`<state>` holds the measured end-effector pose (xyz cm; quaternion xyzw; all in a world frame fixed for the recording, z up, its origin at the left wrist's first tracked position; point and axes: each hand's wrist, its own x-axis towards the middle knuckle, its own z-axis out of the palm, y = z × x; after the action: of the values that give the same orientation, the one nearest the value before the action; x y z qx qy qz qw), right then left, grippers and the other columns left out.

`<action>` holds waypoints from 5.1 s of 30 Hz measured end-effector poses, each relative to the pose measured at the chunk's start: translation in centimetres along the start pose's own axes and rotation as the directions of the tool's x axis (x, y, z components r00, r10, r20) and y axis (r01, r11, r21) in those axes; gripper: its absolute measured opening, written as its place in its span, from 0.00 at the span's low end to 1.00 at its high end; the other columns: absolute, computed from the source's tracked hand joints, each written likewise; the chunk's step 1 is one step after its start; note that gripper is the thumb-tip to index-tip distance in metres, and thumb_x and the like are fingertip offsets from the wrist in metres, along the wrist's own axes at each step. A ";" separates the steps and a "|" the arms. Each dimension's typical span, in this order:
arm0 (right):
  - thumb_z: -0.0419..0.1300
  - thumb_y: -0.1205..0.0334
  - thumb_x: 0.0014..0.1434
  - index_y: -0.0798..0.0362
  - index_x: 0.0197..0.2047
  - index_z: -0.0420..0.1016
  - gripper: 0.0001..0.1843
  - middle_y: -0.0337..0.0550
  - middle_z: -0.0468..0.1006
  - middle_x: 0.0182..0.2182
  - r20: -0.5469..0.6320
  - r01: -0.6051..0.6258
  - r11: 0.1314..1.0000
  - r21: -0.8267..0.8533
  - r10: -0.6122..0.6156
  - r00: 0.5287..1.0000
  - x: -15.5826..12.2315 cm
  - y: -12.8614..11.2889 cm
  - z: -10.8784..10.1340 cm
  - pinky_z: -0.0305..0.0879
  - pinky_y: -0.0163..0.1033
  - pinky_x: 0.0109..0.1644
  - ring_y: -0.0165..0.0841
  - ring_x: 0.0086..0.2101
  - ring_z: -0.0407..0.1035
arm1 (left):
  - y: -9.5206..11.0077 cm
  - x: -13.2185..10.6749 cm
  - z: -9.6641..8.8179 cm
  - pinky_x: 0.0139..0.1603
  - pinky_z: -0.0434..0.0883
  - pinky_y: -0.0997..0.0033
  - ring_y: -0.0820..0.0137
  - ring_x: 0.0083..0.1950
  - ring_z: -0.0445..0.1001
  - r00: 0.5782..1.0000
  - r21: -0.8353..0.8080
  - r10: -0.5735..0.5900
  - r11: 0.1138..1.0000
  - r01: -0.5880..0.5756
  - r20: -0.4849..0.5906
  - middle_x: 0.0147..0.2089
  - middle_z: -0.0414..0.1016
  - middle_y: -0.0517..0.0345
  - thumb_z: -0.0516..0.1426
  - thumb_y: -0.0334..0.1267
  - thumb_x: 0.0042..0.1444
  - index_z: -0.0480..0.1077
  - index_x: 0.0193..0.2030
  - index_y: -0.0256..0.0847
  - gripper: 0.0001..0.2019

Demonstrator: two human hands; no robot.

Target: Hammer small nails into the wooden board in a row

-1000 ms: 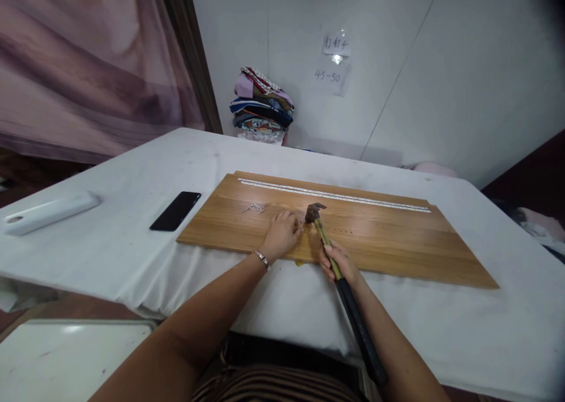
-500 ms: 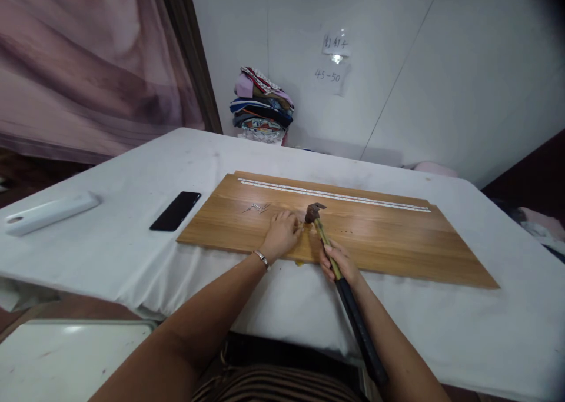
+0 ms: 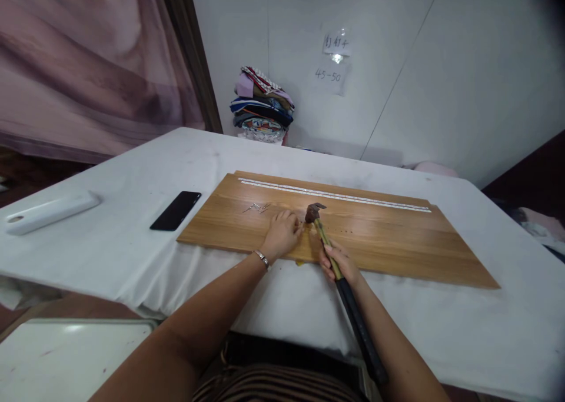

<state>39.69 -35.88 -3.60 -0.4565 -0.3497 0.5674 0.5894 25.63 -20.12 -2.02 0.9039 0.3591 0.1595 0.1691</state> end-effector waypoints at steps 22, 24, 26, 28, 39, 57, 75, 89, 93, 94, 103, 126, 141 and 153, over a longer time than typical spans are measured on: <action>0.66 0.39 0.59 0.48 0.49 0.65 0.26 0.23 0.67 0.18 0.015 0.012 1.000 -0.010 -0.011 1.000 -0.1 -0.4 0.3 0.51 0.29 0.12 0.23 0.11 0.55 | -0.3 0.0 0.3 0.62 0.66 0.55 0.57 0.57 0.72 1.000 0.022 0.015 1.000 -0.014 -0.015 0.51 0.75 0.47 0.57 0.38 0.67 0.72 0.40 0.42 0.05; 0.65 0.39 0.59 0.48 0.48 0.65 0.25 0.23 0.66 0.18 0.018 0.013 1.000 -0.012 -0.013 1.000 -0.1 -0.3 0.2 0.51 0.29 0.12 0.23 0.11 0.55 | -0.2 0.0 0.3 0.62 0.66 0.55 0.57 0.58 0.72 1.000 0.023 0.013 1.000 -0.013 -0.011 0.50 0.75 0.47 0.57 0.37 0.67 0.72 0.40 0.42 0.04; 0.65 0.39 0.59 0.48 0.46 0.65 0.24 0.23 0.66 0.18 0.021 0.011 1.000 -0.016 -0.011 1.000 -0.1 -0.3 0.2 0.52 0.29 0.12 0.23 0.11 0.55 | -0.2 0.1 0.2 0.62 0.66 0.54 0.56 0.58 0.72 1.000 0.022 0.012 1.000 -0.012 -0.003 0.50 0.76 0.46 0.57 0.37 0.67 0.72 0.40 0.41 0.04; 0.65 0.39 0.60 0.48 0.44 0.64 0.24 0.23 0.66 0.19 0.019 0.007 1.000 -0.019 -0.006 1.000 -0.1 -0.2 0.1 0.53 0.29 0.12 0.23 0.11 0.55 | -0.1 0.1 0.1 0.62 0.66 0.54 0.56 0.58 0.72 1.000 0.021 0.005 1.000 -0.005 0.003 0.51 0.76 0.46 0.57 0.38 0.67 0.72 0.41 0.41 0.04; 0.65 0.40 0.60 0.49 0.50 0.65 0.25 0.23 0.67 0.19 0.007 0.007 1.000 -0.014 -0.007 1.000 -0.1 -0.2 0.2 0.53 0.29 0.12 0.23 0.11 0.55 | -0.1 0.0 0.1 0.62 0.66 0.55 0.57 0.58 0.72 1.000 0.020 0.003 1.000 -0.003 0.003 0.51 0.76 0.47 0.57 0.37 0.66 0.72 0.41 0.42 0.04; 0.66 0.40 0.59 0.48 0.47 0.64 0.25 0.23 0.68 0.19 0.007 -0.002 1.000 0.010 0.002 1.000 -0.1 -0.1 0.1 0.52 0.28 0.12 0.22 0.11 0.55 | 0.0 0.0 0.1 0.62 0.66 0.55 0.57 0.57 0.72 1.000 0.011 0.001 1.000 -0.001 -0.002 0.50 0.76 0.47 0.57 0.38 0.68 0.72 0.40 0.41 0.06; 0.66 0.41 0.60 0.48 0.45 0.64 0.23 0.22 0.66 0.19 0.009 0.014 1.000 0.006 -0.014 1.000 -0.1 -0.1 0.1 0.52 0.29 0.12 0.23 0.11 0.54 | -0.3 0.1 0.4 0.63 0.66 0.55 0.57 0.58 0.72 1.000 0.010 -0.001 1.000 0.002 -0.015 0.51 0.76 0.48 0.58 0.36 0.66 0.71 0.41 0.41 0.03; 0.66 0.38 0.58 0.48 0.45 0.65 0.25 0.22 0.67 0.18 -0.004 0.015 1.000 -0.011 -0.015 1.000 -0.1 -0.2 0.3 0.52 0.29 0.12 0.23 0.10 0.54 | -0.5 0.1 0.6 0.65 0.66 0.53 0.55 0.60 0.71 1.000 0.016 0.014 1.000 -0.014 -0.018 0.53 0.75 0.45 0.58 0.38 0.66 0.72 0.44 0.41 0.05; 0.66 0.39 0.59 0.48 0.44 0.65 0.24 0.22 0.66 0.18 -0.002 0.013 1.000 -0.009 -0.013 1.000 -0.1 -0.2 0.2 0.51 0.29 0.12 0.23 0.10 0.54 | -0.5 0.1 0.6 0.65 0.66 0.53 0.55 0.60 0.71 1.000 0.016 0.015 1.000 -0.015 -0.008 0.53 0.76 0.44 0.58 0.38 0.66 0.72 0.44 0.40 0.05; 0.66 0.40 0.59 0.48 0.44 0.65 0.24 0.23 0.66 0.19 0.001 0.013 1.000 -0.006 -0.013 1.000 -0.1 -0.1 0.2 0.51 0.29 0.12 0.23 0.11 0.54 | -0.5 0.1 0.6 0.65 0.66 0.53 0.55 0.60 0.71 1.000 0.015 0.012 1.000 -0.012 -0.008 0.53 0.76 0.45 0.58 0.38 0.66 0.72 0.44 0.40 0.05; 0.65 0.41 0.60 0.48 0.48 0.66 0.24 0.23 0.67 0.19 0.014 0.003 1.000 0.013 -0.003 1.000 -0.1 0.1 0.0 0.52 0.29 0.12 0.23 0.11 0.54 | -0.4 0.1 0.5 0.65 0.65 0.53 0.56 0.60 0.71 1.000 -0.001 0.010 1.000 -0.010 -0.021 0.53 0.76 0.46 0.58 0.38 0.66 0.72 0.43 0.41 0.04; 0.66 0.40 0.60 0.49 0.51 0.66 0.27 0.23 0.67 0.19 0.007 0.003 1.000 0.012 -0.003 1.000 -0.1 0.1 -0.1 0.53 0.29 0.12 0.23 0.11 0.55 | -0.2 -0.1 0.2 0.65 0.65 0.53 0.56 0.60 0.71 1.000 0.021 0.007 1.000 -0.007 0.004 0.53 0.75 0.46 0.57 0.37 0.66 0.72 0.45 0.41 0.04; 0.65 0.40 0.61 0.47 0.43 0.64 0.23 0.23 0.67 0.20 0.012 0.007 1.000 0.012 -0.007 1.000 0.0 0.5 -0.4 0.54 0.29 0.12 0.22 0.11 0.55 | -0.4 0.0 0.5 0.64 0.65 0.53 0.55 0.60 0.71 1.000 0.016 0.016 1.000 -0.016 -0.012 0.53 0.75 0.46 0.58 0.38 0.66 0.72 0.44 0.41 0.04; 0.65 0.41 0.62 0.47 0.45 0.64 0.22 0.23 0.66 0.20 0.010 0.006 1.000 0.004 -0.006 1.000 0.0 0.6 -0.5 0.54 0.29 0.13 0.23 0.11 0.55 | -0.4 0.0 0.5 0.65 0.65 0.54 0.56 0.60 0.71 1.000 0.013 0.018 1.000 -0.018 -0.013 0.53 0.75 0.46 0.57 0.38 0.67 0.72 0.45 0.41 0.05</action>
<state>39.99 -36.01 -4.30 -0.4514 -0.3528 0.5684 0.5905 25.62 -19.90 -2.68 0.9070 0.3532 0.1646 0.1594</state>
